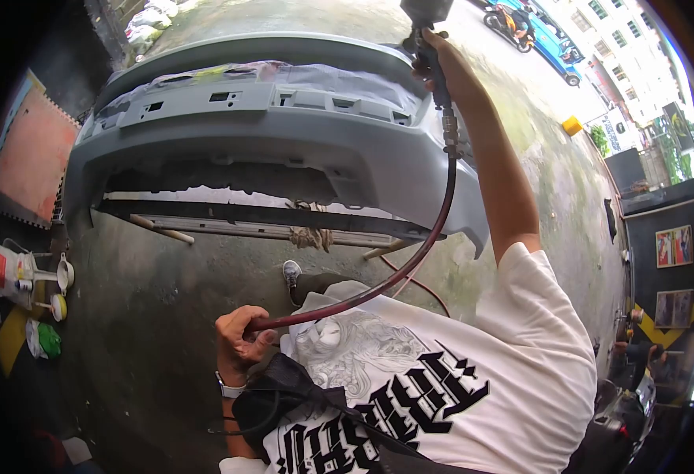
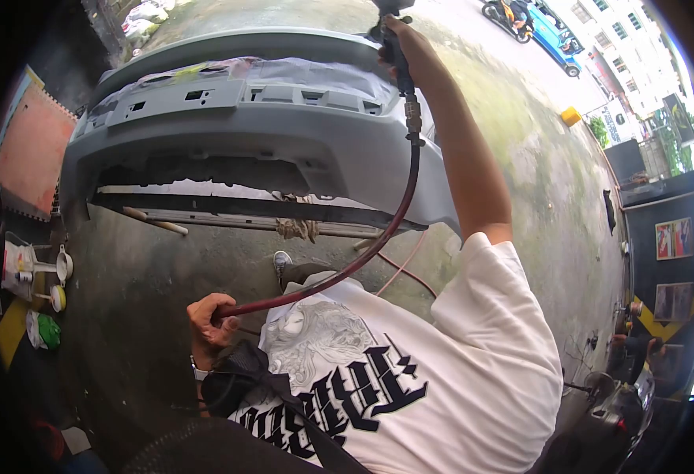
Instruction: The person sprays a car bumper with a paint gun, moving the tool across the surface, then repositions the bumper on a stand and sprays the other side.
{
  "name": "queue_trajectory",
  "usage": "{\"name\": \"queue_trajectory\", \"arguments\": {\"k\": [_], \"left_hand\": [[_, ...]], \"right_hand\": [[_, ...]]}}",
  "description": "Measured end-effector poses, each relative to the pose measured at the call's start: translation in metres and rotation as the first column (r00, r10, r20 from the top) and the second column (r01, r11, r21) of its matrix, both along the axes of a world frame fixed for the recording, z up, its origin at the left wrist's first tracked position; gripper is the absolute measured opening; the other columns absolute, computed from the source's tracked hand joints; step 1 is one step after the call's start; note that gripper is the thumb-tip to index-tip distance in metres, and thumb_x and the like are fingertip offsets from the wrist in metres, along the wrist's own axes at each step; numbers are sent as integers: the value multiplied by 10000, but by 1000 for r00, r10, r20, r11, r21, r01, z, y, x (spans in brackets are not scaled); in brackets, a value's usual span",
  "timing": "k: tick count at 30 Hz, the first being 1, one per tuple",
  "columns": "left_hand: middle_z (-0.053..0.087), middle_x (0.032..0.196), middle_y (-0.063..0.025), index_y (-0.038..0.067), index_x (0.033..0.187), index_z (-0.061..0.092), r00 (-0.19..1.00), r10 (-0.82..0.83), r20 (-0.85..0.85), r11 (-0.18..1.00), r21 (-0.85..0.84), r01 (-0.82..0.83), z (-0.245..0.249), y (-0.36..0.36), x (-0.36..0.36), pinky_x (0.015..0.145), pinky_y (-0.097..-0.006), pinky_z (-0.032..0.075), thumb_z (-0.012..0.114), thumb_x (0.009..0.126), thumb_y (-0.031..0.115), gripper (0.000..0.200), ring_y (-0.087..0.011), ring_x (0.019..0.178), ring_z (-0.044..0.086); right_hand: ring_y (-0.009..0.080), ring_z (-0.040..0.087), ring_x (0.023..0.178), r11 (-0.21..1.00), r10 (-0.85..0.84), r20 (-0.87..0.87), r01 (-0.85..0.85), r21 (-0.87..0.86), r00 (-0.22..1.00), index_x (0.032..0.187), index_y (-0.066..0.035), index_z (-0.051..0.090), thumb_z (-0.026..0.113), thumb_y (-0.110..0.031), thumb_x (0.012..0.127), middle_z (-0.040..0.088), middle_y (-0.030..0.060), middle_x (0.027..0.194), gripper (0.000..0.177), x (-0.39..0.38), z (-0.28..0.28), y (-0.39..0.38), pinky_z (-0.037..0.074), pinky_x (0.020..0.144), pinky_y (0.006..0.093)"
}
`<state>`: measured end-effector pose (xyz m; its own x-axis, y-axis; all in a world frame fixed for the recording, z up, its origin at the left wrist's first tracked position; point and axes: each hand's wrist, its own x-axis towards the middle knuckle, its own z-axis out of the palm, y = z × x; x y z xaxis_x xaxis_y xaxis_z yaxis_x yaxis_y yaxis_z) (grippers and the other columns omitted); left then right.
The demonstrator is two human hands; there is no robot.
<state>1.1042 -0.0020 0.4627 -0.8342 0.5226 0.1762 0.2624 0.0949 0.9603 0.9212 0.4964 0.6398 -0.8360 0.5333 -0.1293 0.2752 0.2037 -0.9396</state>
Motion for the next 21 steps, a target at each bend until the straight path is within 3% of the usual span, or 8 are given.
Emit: {"name": "queue_trajectory", "arguments": {"k": [9, 11, 12, 15, 19, 21], "left_hand": [[540, 645, -59, 14, 861, 623, 999, -32, 8, 998, -45, 32, 7, -33, -76, 506, -266, 418, 839, 718, 407, 470, -138, 544, 522], [534, 644, -55, 17, 866, 624, 999, -42, -3, 998, -35, 42, 8, -36, -85, 517, -266, 422, 852, 703, 412, 485, -135, 555, 517], [532, 644, -47, 15, 875, 625, 998, -55, 43, 998, -31, 56, 9, -36, -88, 527, -265, 423, 862, 691, 412, 497, -128, 566, 513], [533, 647, -33, 12, 891, 629, 980, -103, 173, 994, -28, 109, 0, -40, -103, 546, -266, 424, 880, 669, 387, 502, -119, 583, 510], [542, 659, -30, 13, 914, 634, 914, -172, 367, 975, -68, 211, -36, -46, -109, 565, -276, 431, 893, 645, 316, 481, -119, 596, 516], [546, 664, -39, 14, 920, 633, 922, -182, 342, 968, -103, 230, -51, -47, -108, 579, -280, 439, 878, 654, 249, 431, -120, 607, 525]], "right_hand": [[173, 673, 691, 993, 79, -38, -82, -89, 996, 1003, -68, 547, 562, -517, 950, 652, 108, 807, 451, -20, 11, -68, 381, 360, 231], [188, 678, 724, 943, 232, -161, -262, -204, 959, 1010, -65, 554, 571, -514, 947, 656, 113, 824, 453, -19, 18, -82, 375, 356, 225], [188, 678, 724, 944, 230, -160, -260, -203, 960, 1010, -65, 554, 571, -514, 947, 656, 113, 824, 453, -22, 19, -78, 375, 356, 225], [192, 676, 684, 950, 155, -134, -185, -251, 979, 1034, -46, 553, 577, -499, 949, 643, 123, 789, 462, -26, 13, -55, 392, 361, 254], [165, 660, 666, 990, -49, 14, 50, -130, 999, 998, -87, 573, 594, -512, 934, 658, 85, 766, 430, -17, 8, -40, 352, 339, 221], [156, 657, 649, 982, -141, 22, 142, -123, 990, 986, -93, 576, 596, -511, 934, 658, 76, 755, 422, -5, 3, -27, 352, 339, 219]]}}
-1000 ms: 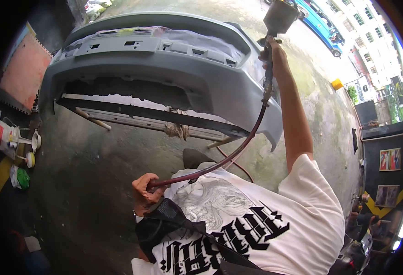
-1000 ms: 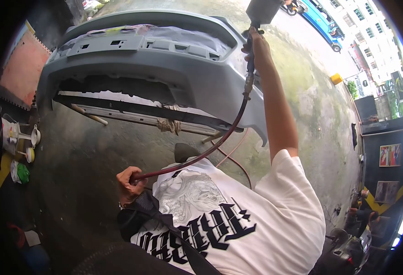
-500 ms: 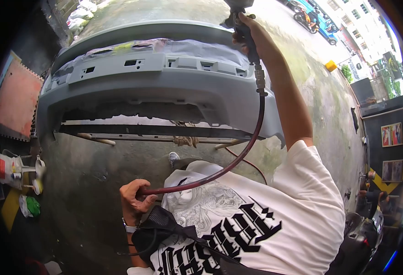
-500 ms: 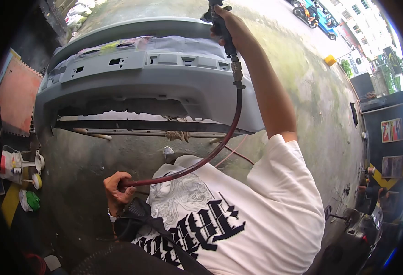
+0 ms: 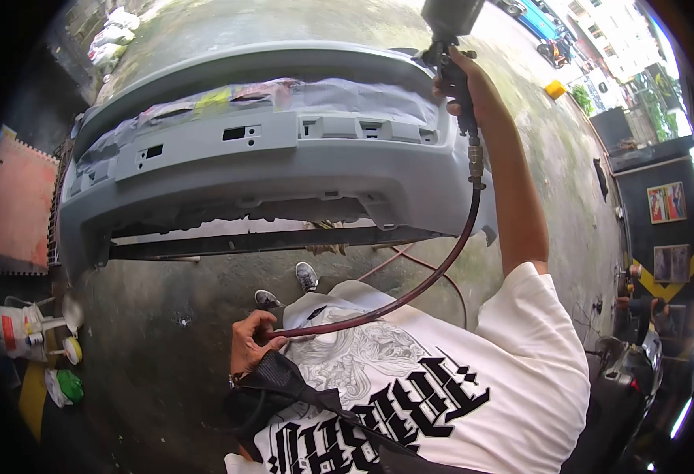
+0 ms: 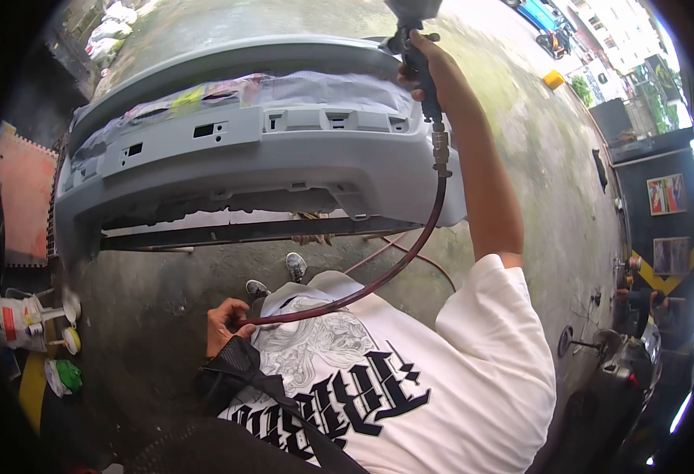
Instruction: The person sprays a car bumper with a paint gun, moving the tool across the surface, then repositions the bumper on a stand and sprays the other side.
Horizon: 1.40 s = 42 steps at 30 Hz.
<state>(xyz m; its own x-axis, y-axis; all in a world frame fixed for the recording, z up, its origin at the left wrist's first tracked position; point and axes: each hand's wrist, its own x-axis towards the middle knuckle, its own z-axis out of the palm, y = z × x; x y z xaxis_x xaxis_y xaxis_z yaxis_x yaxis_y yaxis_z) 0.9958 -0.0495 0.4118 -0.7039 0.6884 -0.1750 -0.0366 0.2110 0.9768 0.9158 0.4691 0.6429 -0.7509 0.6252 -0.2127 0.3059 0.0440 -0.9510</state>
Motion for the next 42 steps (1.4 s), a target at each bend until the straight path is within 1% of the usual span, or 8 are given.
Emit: {"name": "queue_trajectory", "arguments": {"k": [3, 10, 14, 16, 20, 27, 32, 42], "left_hand": [[553, 670, -32, 14, 919, 633, 998, 24, 60, 998, -54, -21, -16, -9, -5, 587, -268, 439, 853, 664, 194, 381, -109, 622, 530], [552, 685, 8, 28, 912, 636, 979, 153, 136, 988, 15, -157, -58, -37, -24, 584, -242, 427, 781, 674, 67, 280, -71, 634, 516], [545, 681, 15, 33, 904, 642, 982, 148, 114, 988, 27, -152, -62, -44, -36, 570, -234, 420, 763, 680, 57, 256, -58, 618, 507], [545, 680, 15, 36, 899, 643, 981, 167, 99, 985, 20, -169, -64, -49, -40, 568, -232, 417, 768, 676, 62, 257, -59, 615, 508], [544, 670, 15, 42, 887, 647, 967, 237, 98, 970, 26, -241, -69, -64, -42, 558, -229, 413, 779, 666, 76, 260, -61, 606, 510], [538, 654, 8, 47, 883, 652, 950, 309, 49, 951, -27, -308, -72, -104, -46, 550, -236, 415, 824, 661, 119, 290, -65, 592, 496], [511, 630, 7, 36, 916, 640, 959, 263, 110, 963, 31, -267, -82, -144, -54, 533, -242, 397, 836, 727, 256, 350, -71, 576, 475], [489, 615, 14, 25, 909, 633, 880, 474, -23, 863, 212, -459, -90, -202, -52, 493, -242, 354, 848, 709, 351, 438, -69, 537, 441]], "right_hand": [[165, 667, 661, 992, -118, -2, 118, 45, 993, 996, -93, 574, 583, -519, 938, 658, 79, 751, 429, 18, 2, 3, 358, 345, 219], [171, 678, 726, 914, -386, -59, 391, 111, 920, 984, -94, 572, 599, -526, 922, 646, 69, 742, 437, 25, -5, -2, 384, 375, 269], [160, 666, 698, 932, -345, -35, 347, 110, 938, 962, -89, 579, 596, -528, 926, 653, 77, 751, 442, 10, -13, -22, 380, 376, 259], [145, 644, 693, 970, -221, -2, 220, 103, 975, 1078, -110, 557, 586, -537, 927, 636, 60, 768, 454, -1, -17, -32, 395, 409, 266], [141, 636, 667, 985, -148, 8, 147, 95, 989, 1003, -82, 565, 577, -518, 945, 646, 76, 765, 440, -27, -17, -70, 366, 366, 239], [137, 636, 674, 993, -35, 46, 29, 114, 998, 1023, -82, 562, 574, -508, 952, 643, 76, 770, 432, -77, -22, -131, 362, 363, 235], [124, 623, 695, 991, 48, 80, -57, 118, 996, 1072, -80, 548, 564, -517, 952, 630, 67, 782, 454, -112, -29, -182, 372, 381, 242], [117, 594, 713, 960, 203, 132, -223, 167, 970, 1150, -60, 534, 531, -526, 959, 604, 61, 785, 504, -192, -48, -282, 396, 404, 261]]}}
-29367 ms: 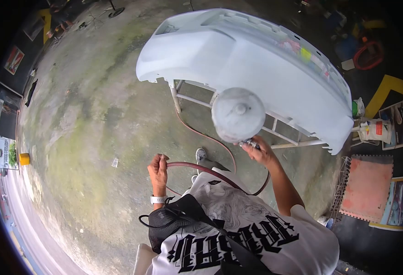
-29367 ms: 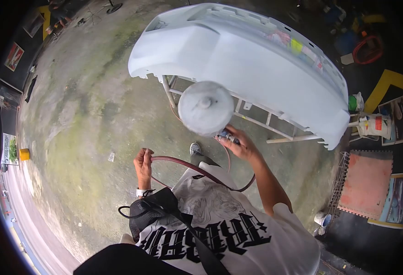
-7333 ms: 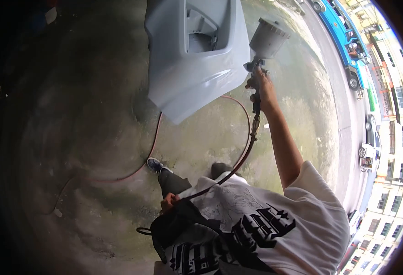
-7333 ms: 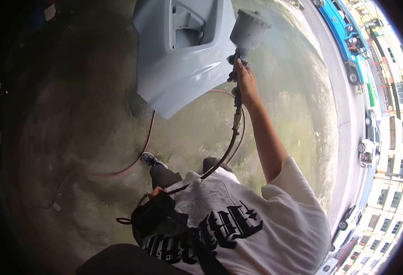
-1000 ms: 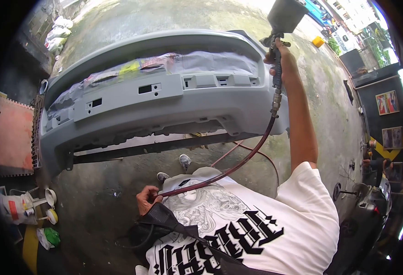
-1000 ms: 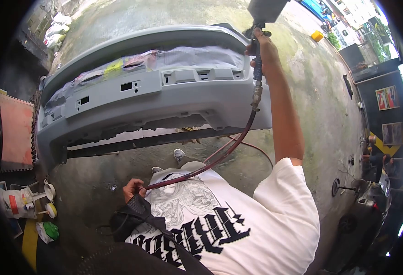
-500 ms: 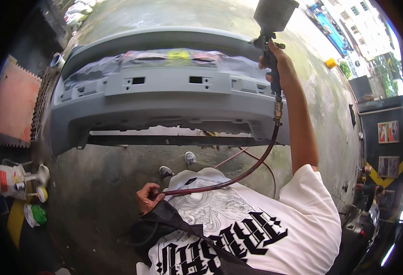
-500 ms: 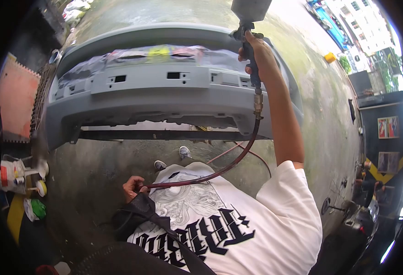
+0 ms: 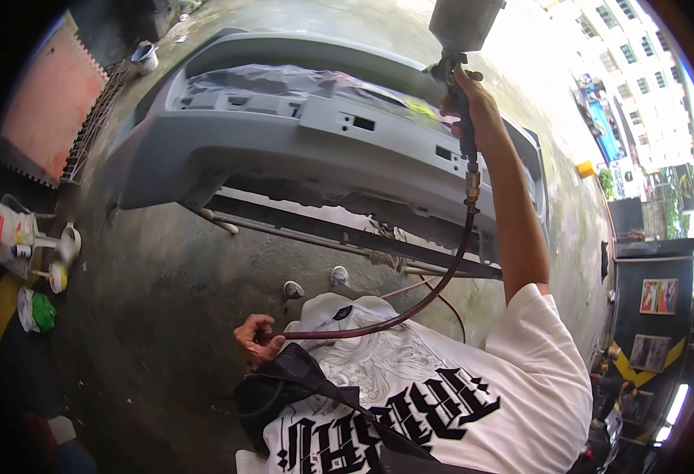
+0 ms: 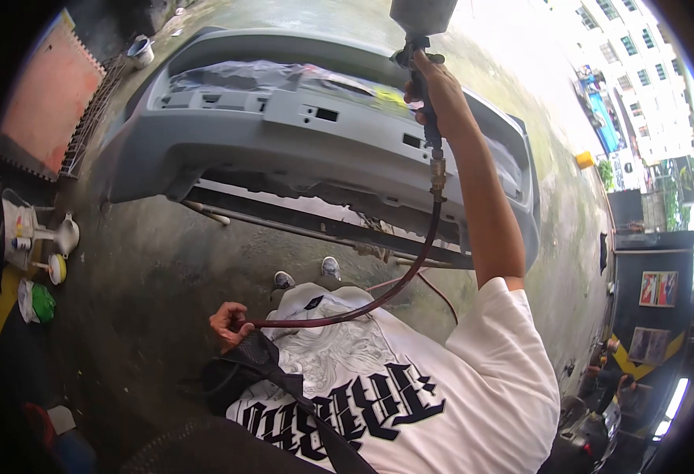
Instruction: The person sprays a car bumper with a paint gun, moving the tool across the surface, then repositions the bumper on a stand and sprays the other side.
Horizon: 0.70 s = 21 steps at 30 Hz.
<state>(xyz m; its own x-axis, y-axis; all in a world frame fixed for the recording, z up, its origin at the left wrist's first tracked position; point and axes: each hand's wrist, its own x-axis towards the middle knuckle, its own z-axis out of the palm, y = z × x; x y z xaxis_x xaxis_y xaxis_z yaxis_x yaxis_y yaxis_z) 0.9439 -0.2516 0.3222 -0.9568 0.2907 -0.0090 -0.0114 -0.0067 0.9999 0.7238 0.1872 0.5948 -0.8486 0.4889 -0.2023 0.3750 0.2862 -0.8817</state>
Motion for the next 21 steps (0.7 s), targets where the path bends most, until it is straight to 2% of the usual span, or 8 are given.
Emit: {"name": "queue_trajectory", "arguments": {"k": [1, 3, 6, 8, 11, 14, 18, 21], "left_hand": [[485, 616, 17, 27, 900, 633, 999, 37, 20, 999, 9, -37, 4, -5, 1, 491, -239, 350, 846, 707, 378, 454, -69, 532, 438], [482, 616, 20, 29, 892, 634, 995, 89, 42, 996, 19, -90, 9, -14, 2, 488, -235, 345, 844, 705, 405, 470, -68, 528, 434], [475, 610, 26, 32, 877, 634, 987, 162, -3, 987, -21, -162, 9, -29, 3, 485, -230, 341, 841, 692, 459, 509, -68, 527, 432], [471, 601, 23, 33, 868, 632, 979, 200, 51, 977, -81, -195, 6, -40, 8, 485, -229, 339, 836, 678, 539, 577, -71, 529, 437], [464, 594, 23, 34, 862, 627, 962, 261, 76, 964, -72, -255, 9, -50, 12, 487, -233, 344, 824, 661, 622, 651, -73, 536, 440], [458, 595, 21, 29, 865, 620, 944, 330, 23, 942, -77, -328, 11, -57, 13, 487, -233, 345, 796, 654, 689, 715, -75, 536, 440], [448, 594, 22, 25, 876, 618, 920, 391, 22, 918, -82, -388, 11, -68, 15, 485, -237, 342, 777, 660, 711, 736, -79, 535, 438], [444, 591, 18, 26, 879, 616, 898, 437, 56, 898, -88, -431, 11, -75, 16, 483, -243, 337, 756, 659, 740, 760, -82, 533, 438]], "right_hand": [[117, 594, 713, 1000, 16, 3, -16, 1, 1000, 1150, -60, 534, 531, -526, 959, 604, 61, 785, 504, -8, -3, -10, 396, 404, 261], [131, 634, 676, 998, 55, -50, -55, 10, 997, 1032, -88, 538, 572, -510, 950, 621, 72, 767, 431, -24, -9, -30, 394, 363, 236], [127, 624, 680, 992, 104, -6, -103, 71, 995, 1025, -86, 545, 563, -520, 950, 620, 68, 772, 441, -49, -20, -58, 406, 378, 239], [118, 615, 684, 989, 125, 14, -125, 80, 992, 1030, -80, 553, 548, -536, 951, 620, 63, 772, 462, -63, -24, -79, 413, 391, 248], [110, 601, 671, 973, 196, 55, -201, 113, 979, 1044, -70, 553, 539, -543, 951, 622, 62, 774, 483, -85, -31, -106, 408, 396, 250], [109, 594, 667, 953, 253, 68, -260, 153, 965, 1058, -69, 552, 530, -548, 953, 625, 60, 776, 491, -111, -40, -130, 406, 406, 254], [113, 570, 607, 941, 279, 101, -293, 171, 955, 1076, -93, 570, 517, -552, 957, 621, 53, 756, 477, -140, -50, -174, 408, 421, 263], [154, 580, 665, 875, 391, 153, -418, 244, 908, 1171, -72, 554, 466, -584, 950, 606, 64, 754, 564, -162, -57, -199, 487, 515, 303]]}}
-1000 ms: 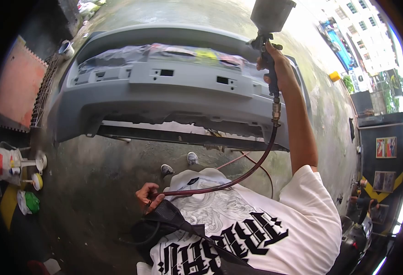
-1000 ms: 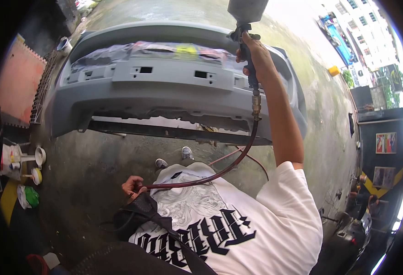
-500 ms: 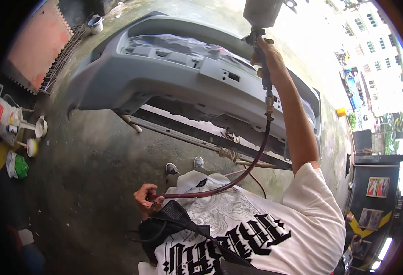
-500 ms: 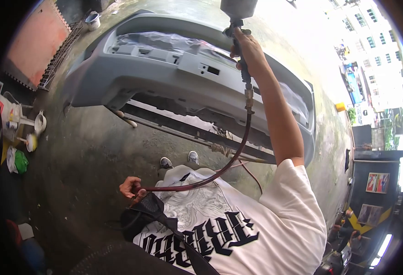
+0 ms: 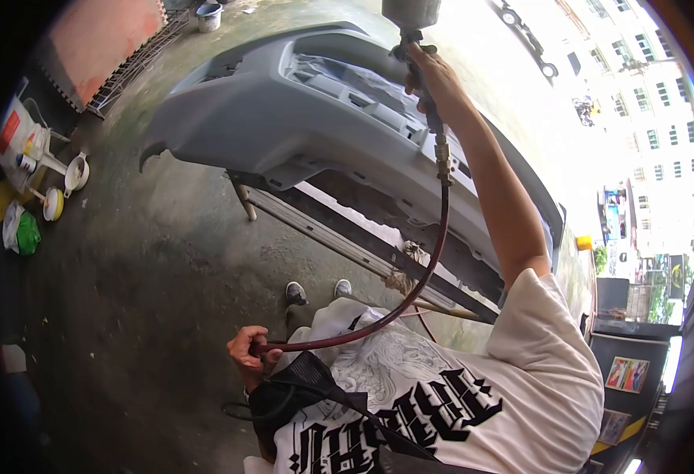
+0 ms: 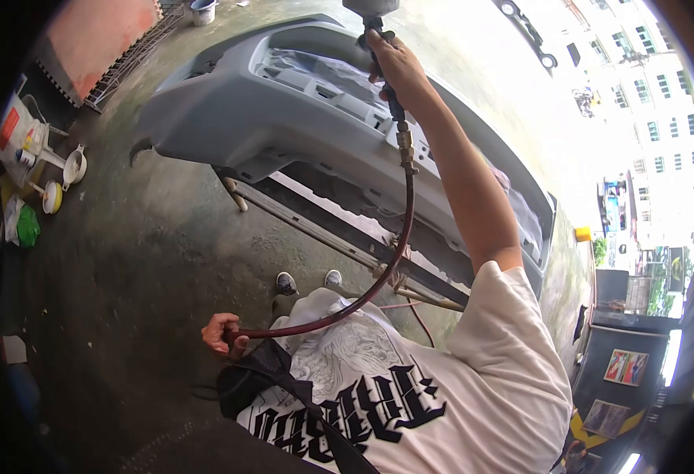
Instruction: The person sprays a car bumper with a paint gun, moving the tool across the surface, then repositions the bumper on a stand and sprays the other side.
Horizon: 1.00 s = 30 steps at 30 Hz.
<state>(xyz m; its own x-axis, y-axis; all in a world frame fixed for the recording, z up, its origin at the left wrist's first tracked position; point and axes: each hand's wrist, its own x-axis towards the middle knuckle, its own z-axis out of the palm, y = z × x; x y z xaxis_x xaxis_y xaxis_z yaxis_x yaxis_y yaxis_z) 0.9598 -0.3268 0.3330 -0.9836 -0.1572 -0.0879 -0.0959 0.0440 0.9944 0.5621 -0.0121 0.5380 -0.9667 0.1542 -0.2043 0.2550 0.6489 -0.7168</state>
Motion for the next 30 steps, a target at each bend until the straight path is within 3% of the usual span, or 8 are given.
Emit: {"name": "queue_trajectory", "arguments": {"k": [10, 12, 13, 14, 17, 20, 25, 30], "left_hand": [[458, 608, 24, 31, 880, 619, 997, 83, 10, 996, -21, -82, -24, -9, 15, 489, -234, 343, 741, 662, 756, 767, -72, 542, 441], [464, 611, 25, 32, 880, 620, 997, 75, -9, 997, -28, -75, -23, -12, 14, 491, -231, 348, 742, 667, 751, 760, -70, 544, 443], [475, 607, 30, 16, 907, 630, 998, 66, -21, 997, -26, -66, -17, -12, 13, 492, -222, 341, 762, 710, 672, 698, -62, 539, 445], [486, 604, 35, 1, 935, 641, 998, 57, -32, 998, -25, -57, -13, -12, 12, 492, -213, 333, 782, 753, 593, 636, -53, 535, 446], [504, 606, 30, 6, 948, 644, 994, 63, -91, 998, -3, -63, -27, -10, 17, 495, -208, 340, 792, 744, 595, 641, -52, 534, 454], [472, 611, 36, 16, 899, 630, 998, 44, -40, 999, -12, -44, -10, -7, 7, 494, -218, 347, 752, 736, 669, 684, -53, 536, 428], [465, 603, 34, 16, 902, 631, 999, 24, -43, 1000, -6, -24, -18, -14, 8, 495, -215, 336, 769, 724, 655, 678, -54, 538, 427], [455, 598, 35, 18, 902, 628, 999, -37, -23, 999, -3, 37, -6, -13, -6, 496, -224, 332, 756, 709, 684, 705, -61, 536, 427]], "right_hand": [[176, 594, 670, 958, 285, -11, -285, 37, 958, 1161, -29, 539, 460, -583, 962, 595, 90, 762, 594, -56, -38, -85, 494, 526, 330], [173, 590, 629, 949, 312, 1, -312, 40, 950, 1003, -10, 586, 470, -593, 955, 580, 88, 719, 597, -53, -34, -102, 502, 498, 319], [172, 582, 606, 945, 328, 18, -328, -3, 944, 926, -4, 590, 472, -591, 955, 578, 91, 732, 599, -59, -39, -108, 496, 479, 319], [172, 595, 633, 939, 341, 39, -338, -63, 939, 973, -10, 607, 471, -589, 954, 586, 100, 756, 596, -61, -43, -113, 493, 464, 319], [179, 621, 699, 906, 401, 69, -383, -181, 914, 1093, -38, 629, 466, -584, 949, 588, 105, 775, 588, -64, -49, -121, 523, 517, 329], [206, 636, 702, 916, 398, 34, -394, -80, 917, 1083, -5, 594, 476, -611, 927, 606, 108, 785, 637, -60, -50, -118, 544, 551, 348], [216, 646, 721, 961, 269, 51, -272, 44, 962, 1101, 37, 537, 465, -622, 935, 618, 141, 795, 683, -39, -22, -87, 543, 554, 345], [149, 555, 622, 994, 109, -44, -109, 9, 993, 1100, -56, 540, 451, -608, 958, 562, 75, 744, 577, -5, -9, -21, 469, 487, 300]]}}
